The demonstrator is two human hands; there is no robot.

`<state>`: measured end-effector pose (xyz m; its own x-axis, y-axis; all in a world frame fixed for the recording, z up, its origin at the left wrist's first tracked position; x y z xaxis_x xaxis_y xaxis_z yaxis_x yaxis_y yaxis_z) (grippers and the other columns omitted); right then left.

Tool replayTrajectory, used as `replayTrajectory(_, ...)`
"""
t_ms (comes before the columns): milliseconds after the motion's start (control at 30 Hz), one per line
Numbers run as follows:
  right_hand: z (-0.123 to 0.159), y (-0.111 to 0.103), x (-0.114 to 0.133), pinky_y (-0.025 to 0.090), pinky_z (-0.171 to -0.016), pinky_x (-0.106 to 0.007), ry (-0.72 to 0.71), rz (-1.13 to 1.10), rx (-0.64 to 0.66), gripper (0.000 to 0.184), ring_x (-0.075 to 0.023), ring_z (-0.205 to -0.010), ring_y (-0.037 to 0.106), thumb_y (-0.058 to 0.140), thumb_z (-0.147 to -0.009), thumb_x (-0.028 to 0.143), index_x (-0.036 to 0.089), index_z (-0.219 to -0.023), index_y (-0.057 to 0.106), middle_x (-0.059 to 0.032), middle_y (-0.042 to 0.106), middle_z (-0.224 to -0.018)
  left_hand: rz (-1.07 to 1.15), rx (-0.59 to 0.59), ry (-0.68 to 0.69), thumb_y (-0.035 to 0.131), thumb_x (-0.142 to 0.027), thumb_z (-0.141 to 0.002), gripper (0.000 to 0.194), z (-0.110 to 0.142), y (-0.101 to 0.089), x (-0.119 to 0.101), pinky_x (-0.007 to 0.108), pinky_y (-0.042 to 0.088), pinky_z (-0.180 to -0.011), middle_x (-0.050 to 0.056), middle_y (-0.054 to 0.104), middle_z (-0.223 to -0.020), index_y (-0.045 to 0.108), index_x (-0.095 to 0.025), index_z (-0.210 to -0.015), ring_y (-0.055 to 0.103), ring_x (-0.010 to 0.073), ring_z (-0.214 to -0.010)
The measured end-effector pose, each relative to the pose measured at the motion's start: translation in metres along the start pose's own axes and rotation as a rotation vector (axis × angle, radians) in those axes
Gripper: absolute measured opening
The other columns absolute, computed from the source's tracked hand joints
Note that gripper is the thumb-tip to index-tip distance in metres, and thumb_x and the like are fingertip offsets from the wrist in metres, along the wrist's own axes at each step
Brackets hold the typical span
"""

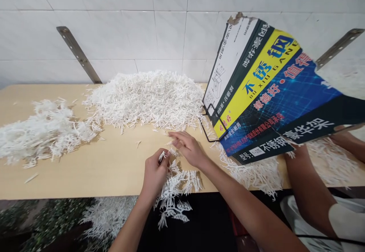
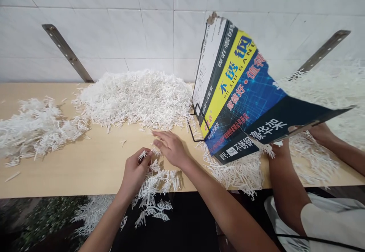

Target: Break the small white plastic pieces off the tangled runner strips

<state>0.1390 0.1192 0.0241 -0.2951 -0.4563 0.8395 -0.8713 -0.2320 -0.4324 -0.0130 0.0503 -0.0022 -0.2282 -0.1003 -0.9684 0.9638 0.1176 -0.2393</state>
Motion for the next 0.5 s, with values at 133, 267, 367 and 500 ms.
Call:
replayTrajectory(133, 0.004, 0.005, -0.005, 0.049, -0.072, -0.029, 0.122, -0.049, 0.122, 0.02, -0.019, -0.077, 0.068, 0.069, -0.092, 0.038, 0.022, -0.088, 0.081, -0.003, 0.078, -0.082, 0.013, 0.033, 0.017, 0.057, -0.053, -0.094, 0.036, 0.0, 0.002, -0.003, 0.022, 0.046, -0.05, -0.003, 0.053, -0.06, 0.066, -0.02, -0.085, 0.05, 0.0131, -0.055)
replayTrajectory(267, 0.004, -0.003, -0.021, 0.039, -0.056, -0.026, 0.228, -0.183, -0.088, 0.025, -0.0149, -0.059, 0.055, 0.071, -0.086, 0.039, 0.018, -0.072, 0.075, -0.001, 0.066, -0.063, -0.183, 0.071, 0.128, 0.053, -0.039, -0.095, 0.03, -0.001, 0.005, -0.01, 0.022, 0.038, -0.053, -0.003, 0.049, -0.058, 0.057, -0.02, -0.071, 0.047, 0.0129, -0.056)
replayTrajectory(367, 0.004, -0.015, -0.033, 0.034, -0.05, -0.026, 0.289, -0.33, -0.383, 0.037, -0.0127, -0.052, 0.046, 0.062, -0.091, 0.049, 0.02, -0.069, 0.067, -0.0004, 0.059, -0.062, -0.256, 0.079, 0.147, 0.052, -0.032, -0.093, 0.028, 0.0, 0.005, -0.01, 0.023, 0.031, -0.054, -0.003, 0.049, -0.056, 0.055, -0.019, -0.068, 0.045, 0.0129, -0.055)
replayTrajectory(500, -0.001, -0.011, -0.027, 0.046, -0.06, -0.027, 0.224, -0.284, -0.302, 0.037, -0.0154, -0.063, 0.056, 0.057, -0.097, 0.052, 0.02, -0.089, 0.074, -0.0044, 0.069, -0.078, -0.159, 0.033, 0.08, 0.054, -0.043, -0.095, 0.03, 0.001, 0.003, -0.002, 0.023, 0.036, -0.053, -0.004, 0.05, -0.056, 0.062, -0.02, -0.076, 0.049, 0.0135, -0.052)
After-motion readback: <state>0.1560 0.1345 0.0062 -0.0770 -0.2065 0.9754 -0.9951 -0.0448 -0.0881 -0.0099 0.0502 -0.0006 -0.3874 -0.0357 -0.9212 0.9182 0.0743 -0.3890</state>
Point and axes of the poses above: each hand's wrist, its own z-axis away from the middle knuckle, its own y-axis out of the palm, x = y × z, the point moved 4 cm from there along -z, towards the middle knuckle
